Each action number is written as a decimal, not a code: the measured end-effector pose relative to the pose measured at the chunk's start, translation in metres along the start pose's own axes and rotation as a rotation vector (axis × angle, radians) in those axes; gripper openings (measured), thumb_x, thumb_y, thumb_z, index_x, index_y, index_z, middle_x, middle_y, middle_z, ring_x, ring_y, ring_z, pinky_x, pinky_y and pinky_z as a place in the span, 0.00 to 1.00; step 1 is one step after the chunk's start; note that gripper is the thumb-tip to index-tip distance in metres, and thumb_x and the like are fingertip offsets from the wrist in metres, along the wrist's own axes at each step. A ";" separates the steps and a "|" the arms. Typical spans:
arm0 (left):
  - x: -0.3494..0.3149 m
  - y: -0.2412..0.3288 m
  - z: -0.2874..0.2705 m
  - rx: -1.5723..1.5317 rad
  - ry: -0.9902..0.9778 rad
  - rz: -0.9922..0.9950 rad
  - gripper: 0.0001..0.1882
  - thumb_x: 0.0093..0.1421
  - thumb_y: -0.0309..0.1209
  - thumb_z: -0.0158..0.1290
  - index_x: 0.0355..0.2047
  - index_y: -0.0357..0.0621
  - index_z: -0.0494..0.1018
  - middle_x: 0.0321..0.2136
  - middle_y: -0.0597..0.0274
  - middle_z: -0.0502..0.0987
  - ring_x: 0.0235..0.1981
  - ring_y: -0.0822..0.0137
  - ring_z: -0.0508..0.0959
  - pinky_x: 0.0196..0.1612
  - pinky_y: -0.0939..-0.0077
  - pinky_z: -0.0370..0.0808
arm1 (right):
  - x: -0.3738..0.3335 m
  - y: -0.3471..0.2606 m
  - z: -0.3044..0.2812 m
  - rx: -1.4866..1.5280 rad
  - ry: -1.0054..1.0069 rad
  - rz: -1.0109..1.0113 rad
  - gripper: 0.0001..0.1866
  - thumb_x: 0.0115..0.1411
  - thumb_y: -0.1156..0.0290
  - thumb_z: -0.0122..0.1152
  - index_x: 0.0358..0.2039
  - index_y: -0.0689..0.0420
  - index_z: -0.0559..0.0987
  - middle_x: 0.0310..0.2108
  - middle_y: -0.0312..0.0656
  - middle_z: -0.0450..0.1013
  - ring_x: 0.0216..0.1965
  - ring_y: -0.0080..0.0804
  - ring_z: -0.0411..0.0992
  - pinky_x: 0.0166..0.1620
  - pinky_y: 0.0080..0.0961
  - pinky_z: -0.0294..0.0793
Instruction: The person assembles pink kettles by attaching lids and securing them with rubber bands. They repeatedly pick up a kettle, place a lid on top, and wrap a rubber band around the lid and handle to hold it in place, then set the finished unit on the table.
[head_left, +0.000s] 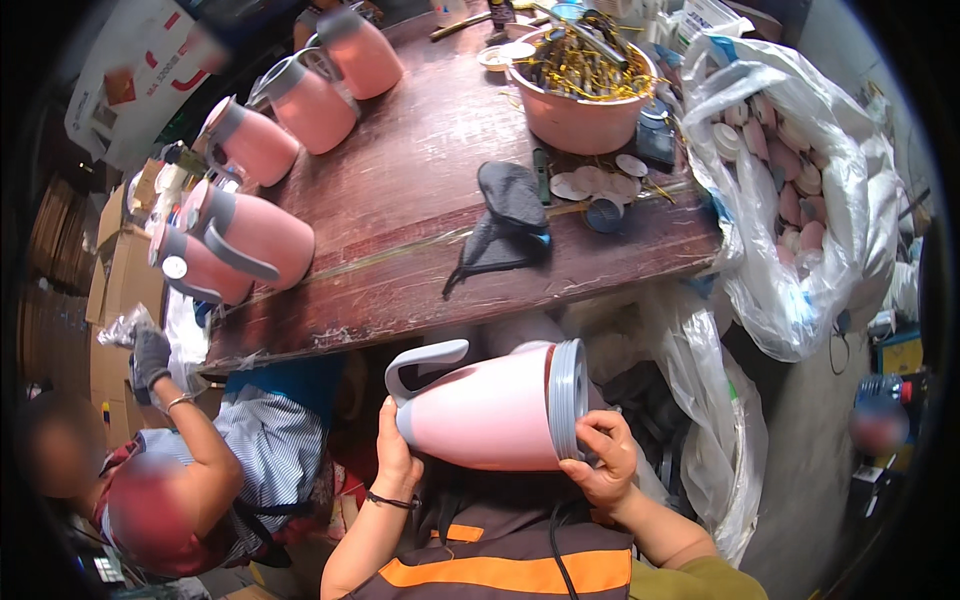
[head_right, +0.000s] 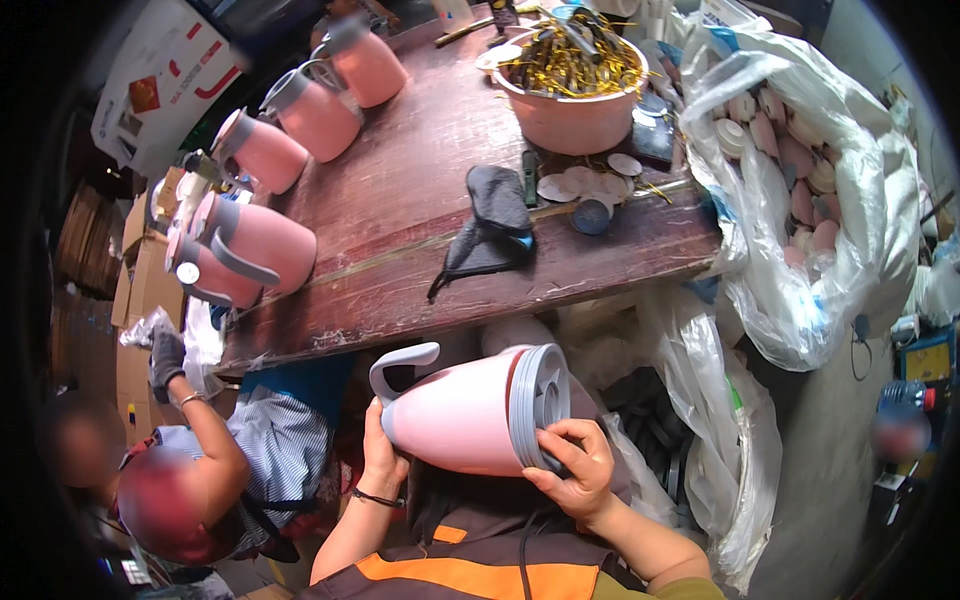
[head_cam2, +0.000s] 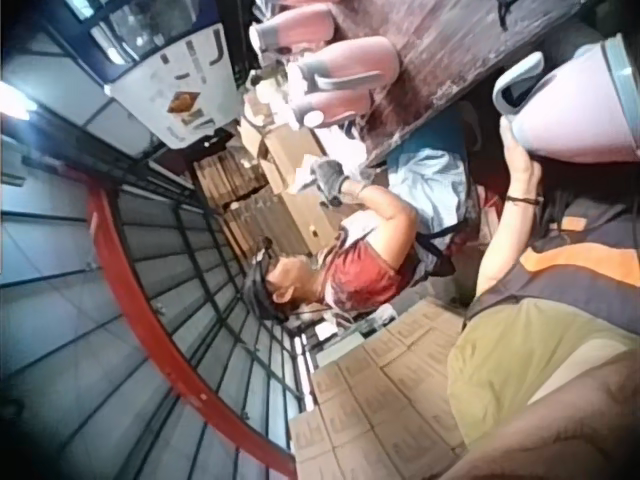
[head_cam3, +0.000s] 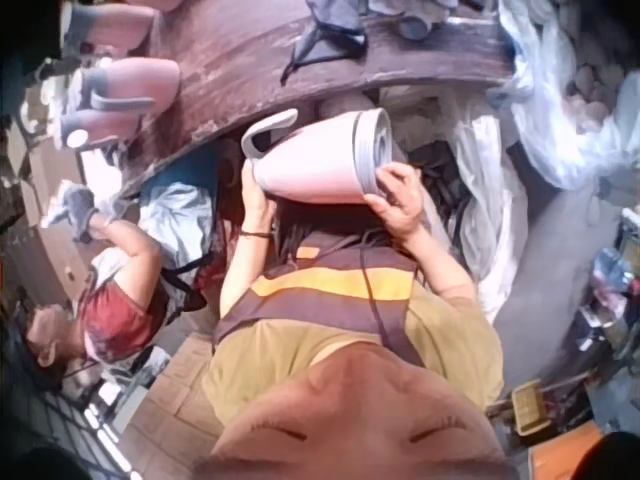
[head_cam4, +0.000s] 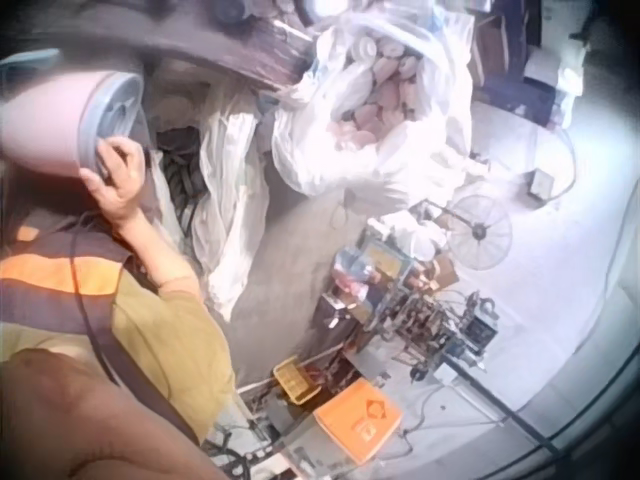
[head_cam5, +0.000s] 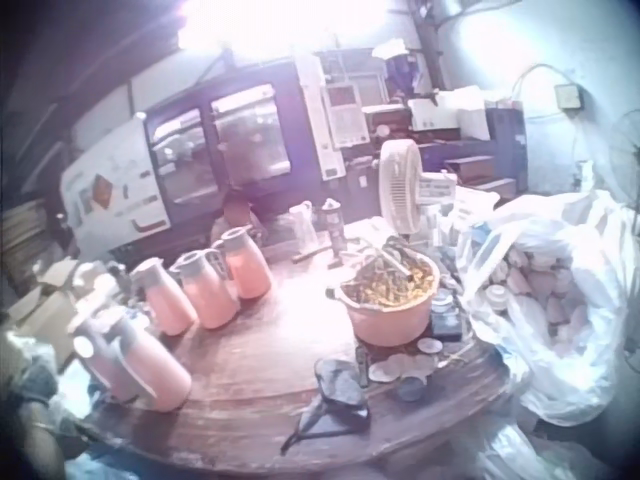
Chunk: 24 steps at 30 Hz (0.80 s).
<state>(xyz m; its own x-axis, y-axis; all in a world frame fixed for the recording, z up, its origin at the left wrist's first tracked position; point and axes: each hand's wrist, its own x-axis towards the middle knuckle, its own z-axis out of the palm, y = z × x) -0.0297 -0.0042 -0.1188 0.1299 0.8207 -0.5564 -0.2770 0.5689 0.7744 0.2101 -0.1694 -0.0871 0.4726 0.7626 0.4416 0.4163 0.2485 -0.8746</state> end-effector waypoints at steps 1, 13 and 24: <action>-0.002 -0.001 -0.004 -0.029 0.003 -0.022 0.22 0.67 0.48 0.42 0.49 0.43 0.69 0.43 0.60 0.76 0.44 0.66 0.75 0.50 0.70 0.71 | -0.004 0.003 0.000 -0.003 -0.030 -0.038 0.23 0.46 0.62 0.73 0.42 0.59 0.80 0.37 0.44 0.72 0.35 0.39 0.69 0.39 0.30 0.70; -0.053 0.052 0.030 0.510 -0.080 0.853 0.34 0.65 0.55 0.37 0.38 0.30 0.75 0.54 0.49 0.67 0.51 0.59 0.71 0.55 0.68 0.64 | 0.006 0.017 0.039 0.623 0.236 0.726 0.29 0.66 0.48 0.44 0.41 0.68 0.76 0.32 0.43 0.71 0.37 0.30 0.67 0.41 0.25 0.65; -0.043 0.075 0.031 0.147 -0.451 0.098 0.38 0.51 0.44 0.59 0.57 0.36 0.61 0.47 0.52 0.73 0.49 0.56 0.76 0.52 0.55 0.75 | 0.033 0.010 0.028 0.278 0.201 0.208 0.30 0.63 0.49 0.52 0.48 0.67 0.75 0.38 0.41 0.69 0.37 0.29 0.66 0.43 0.23 0.65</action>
<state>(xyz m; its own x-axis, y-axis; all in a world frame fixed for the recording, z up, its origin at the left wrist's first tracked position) -0.0265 0.0050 -0.0271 0.5186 0.7937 -0.3180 -0.1754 0.4627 0.8690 0.2082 -0.1248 -0.0864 0.6791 0.6882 0.2553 0.0826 0.2739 -0.9582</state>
